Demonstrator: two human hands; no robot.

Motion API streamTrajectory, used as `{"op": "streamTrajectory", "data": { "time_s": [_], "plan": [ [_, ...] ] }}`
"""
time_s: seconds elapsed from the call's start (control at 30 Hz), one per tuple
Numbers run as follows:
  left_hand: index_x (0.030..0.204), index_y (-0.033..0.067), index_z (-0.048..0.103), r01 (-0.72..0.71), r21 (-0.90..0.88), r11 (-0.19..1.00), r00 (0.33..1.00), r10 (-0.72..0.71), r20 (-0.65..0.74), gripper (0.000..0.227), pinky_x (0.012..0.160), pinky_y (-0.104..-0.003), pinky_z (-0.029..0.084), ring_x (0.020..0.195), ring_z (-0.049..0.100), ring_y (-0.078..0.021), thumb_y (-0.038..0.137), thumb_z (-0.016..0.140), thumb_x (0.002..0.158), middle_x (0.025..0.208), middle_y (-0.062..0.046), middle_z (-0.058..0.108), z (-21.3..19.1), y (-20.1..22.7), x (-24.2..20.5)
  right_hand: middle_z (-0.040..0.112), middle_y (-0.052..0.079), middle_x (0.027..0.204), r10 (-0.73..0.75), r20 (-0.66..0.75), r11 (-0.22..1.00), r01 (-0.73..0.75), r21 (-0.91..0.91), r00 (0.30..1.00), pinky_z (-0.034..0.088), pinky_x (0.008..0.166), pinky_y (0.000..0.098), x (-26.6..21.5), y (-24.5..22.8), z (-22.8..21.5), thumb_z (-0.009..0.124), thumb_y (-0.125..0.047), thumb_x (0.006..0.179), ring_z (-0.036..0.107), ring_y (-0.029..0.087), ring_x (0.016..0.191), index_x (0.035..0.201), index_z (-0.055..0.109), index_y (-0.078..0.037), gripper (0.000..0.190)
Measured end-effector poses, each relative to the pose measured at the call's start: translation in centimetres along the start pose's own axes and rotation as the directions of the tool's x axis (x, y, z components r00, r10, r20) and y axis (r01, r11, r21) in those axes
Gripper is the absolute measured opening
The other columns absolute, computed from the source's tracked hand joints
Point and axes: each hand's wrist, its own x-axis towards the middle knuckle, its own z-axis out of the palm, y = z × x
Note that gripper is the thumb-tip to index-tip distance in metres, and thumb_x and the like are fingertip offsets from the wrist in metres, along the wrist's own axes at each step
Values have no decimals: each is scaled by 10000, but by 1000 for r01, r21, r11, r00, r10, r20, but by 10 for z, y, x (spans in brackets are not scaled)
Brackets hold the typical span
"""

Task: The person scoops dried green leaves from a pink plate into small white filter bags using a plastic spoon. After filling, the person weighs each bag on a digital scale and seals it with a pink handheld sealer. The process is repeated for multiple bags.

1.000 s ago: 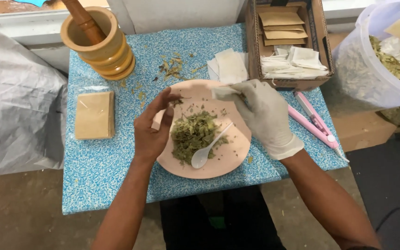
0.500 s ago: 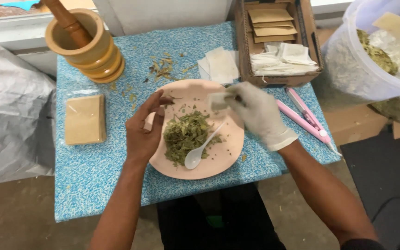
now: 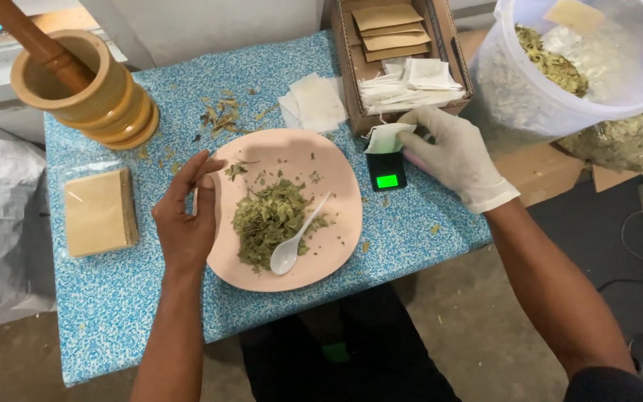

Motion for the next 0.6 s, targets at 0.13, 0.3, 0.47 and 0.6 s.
{"op": "streamTrajectory", "data": {
  "time_s": [0.13, 0.3, 0.47, 0.6],
  "plan": [
    [1560, 58, 637, 23, 25, 999, 1000, -23, -10, 360, 1136, -572, 561, 1296, 743, -369, 3, 565, 1212, 1316, -140, 799, 0, 2, 0, 838, 31, 1108, -23, 26, 1000, 23, 1, 999, 608, 959, 408, 1, -1, -4, 883, -314, 1020, 789, 236, 1104, 1226, 834, -205, 238],
    [1540, 52, 653, 48, 28, 998, 999, -48, -13, 344, 1140, -576, 560, 1292, 744, -374, 2, 571, 1211, 1312, -146, 798, 1, 3, 1, 827, 87, 1141, -74, 50, 997, 76, -29, 996, 613, 950, 445, -3, -10, -11, 882, -273, 1009, 787, 284, 1109, 1255, 818, -141, 286],
    [1521, 49, 669, 53, 38, 998, 999, -53, -14, 327, 1134, -565, 559, 1285, 747, -385, 9, 578, 1209, 1299, -153, 803, 1, 8, 2, 811, 78, 1141, -97, 60, 994, 100, -50, 993, 620, 930, 430, -2, -4, -12, 879, -243, 996, 783, 268, 1099, 1274, 807, -137, 306],
    [1513, 43, 674, 49, 30, 998, 999, -48, -17, 316, 1127, -561, 559, 1273, 751, -388, 19, 575, 1214, 1294, -161, 805, 1, 10, 1, 805, 42, 1154, -109, 74, 993, 113, -47, 991, 620, 911, 399, -2, -3, -12, 867, -239, 1006, 781, 226, 1084, 1267, 805, -158, 281]
  ]
}}
